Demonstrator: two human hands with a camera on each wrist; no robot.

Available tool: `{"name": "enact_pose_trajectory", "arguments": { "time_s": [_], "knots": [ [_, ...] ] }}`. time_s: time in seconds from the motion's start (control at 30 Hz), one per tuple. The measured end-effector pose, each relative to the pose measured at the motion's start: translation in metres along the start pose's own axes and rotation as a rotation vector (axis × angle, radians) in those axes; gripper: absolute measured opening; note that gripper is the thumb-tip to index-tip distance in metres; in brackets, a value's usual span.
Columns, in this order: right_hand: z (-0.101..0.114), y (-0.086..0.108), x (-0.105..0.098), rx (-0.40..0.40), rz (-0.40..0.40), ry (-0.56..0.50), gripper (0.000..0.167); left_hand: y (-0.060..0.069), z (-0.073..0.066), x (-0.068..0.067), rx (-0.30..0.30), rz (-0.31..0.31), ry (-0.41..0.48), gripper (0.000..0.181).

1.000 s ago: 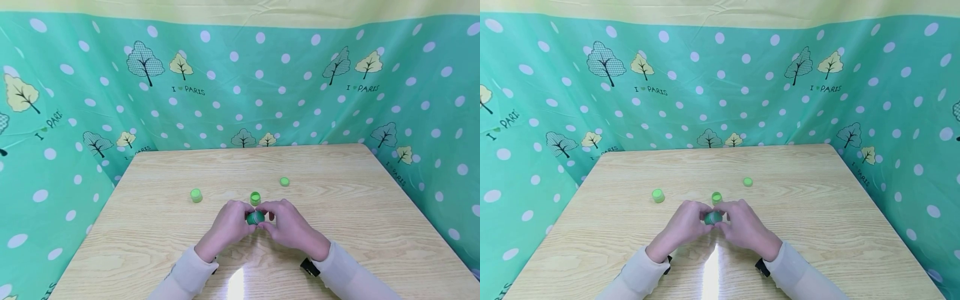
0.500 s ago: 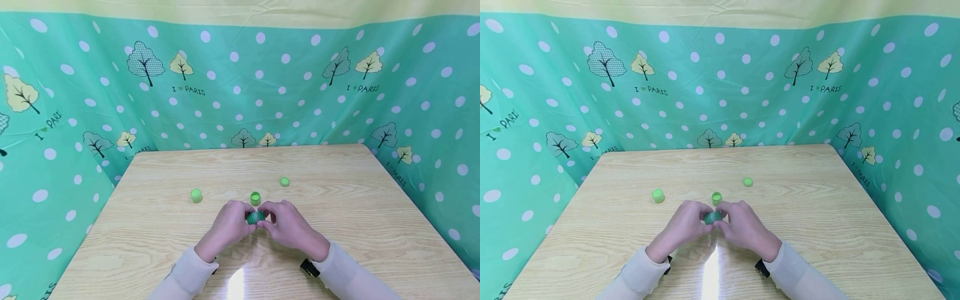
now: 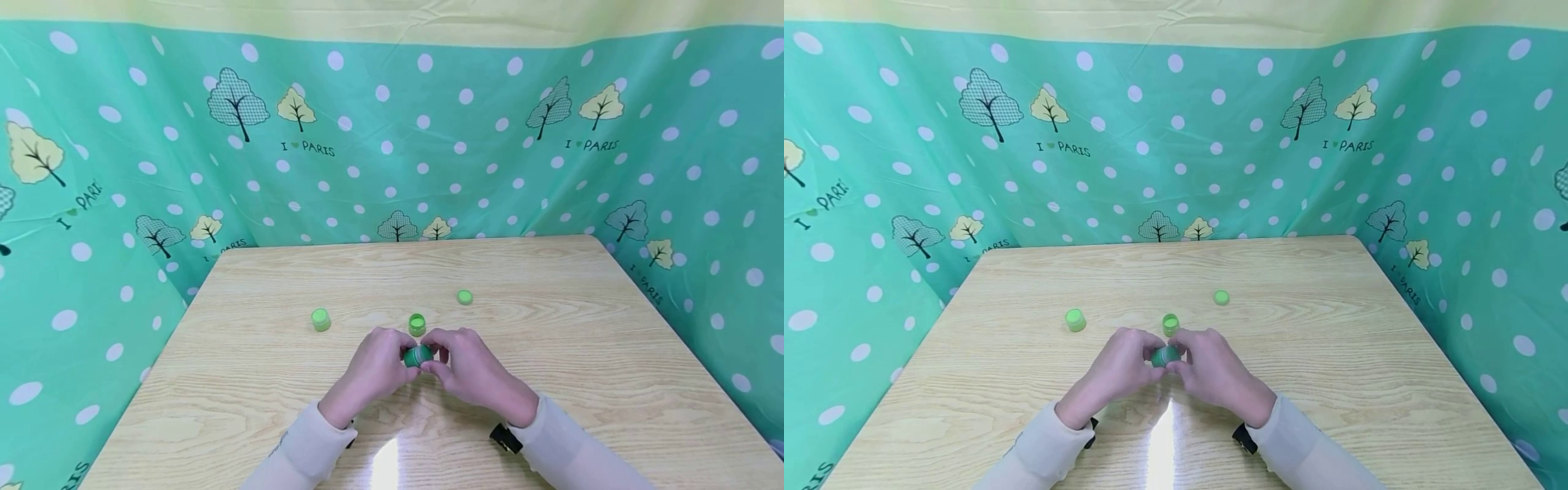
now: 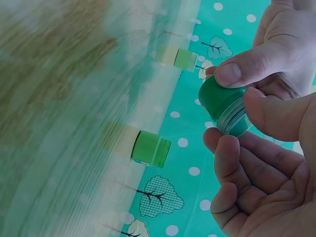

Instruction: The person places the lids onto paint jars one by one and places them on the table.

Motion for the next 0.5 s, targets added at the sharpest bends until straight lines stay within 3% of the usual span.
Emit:
{"name": "enact_pose_trajectory", "arguments": {
  "time_s": [0.3, 0.5],
  "knots": [
    [-0.0001, -0.0015, 0.0005, 0.004, -0.001, -0.047, 0.013, 0.001, -0.003, -0.0044, 0.025, -0.021, -0.003, 0.018],
    [-0.0014, -0.0013, 0.0015, 0.019, 0.005, -0.068, 0.014, 0.0005, -0.0033, -0.0038, 0.029, -0.033, -0.01, 0.02]
  ]
}}
Point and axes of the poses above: each hand's wrist, its own y-axis away from the middle knuckle, its own x-axis out of the palm, z = x × y, the point moved 6 cm from there along -y, towards the middle knuckle, and after that the axes turned 2 degrees about z, right-handed, at the moved point
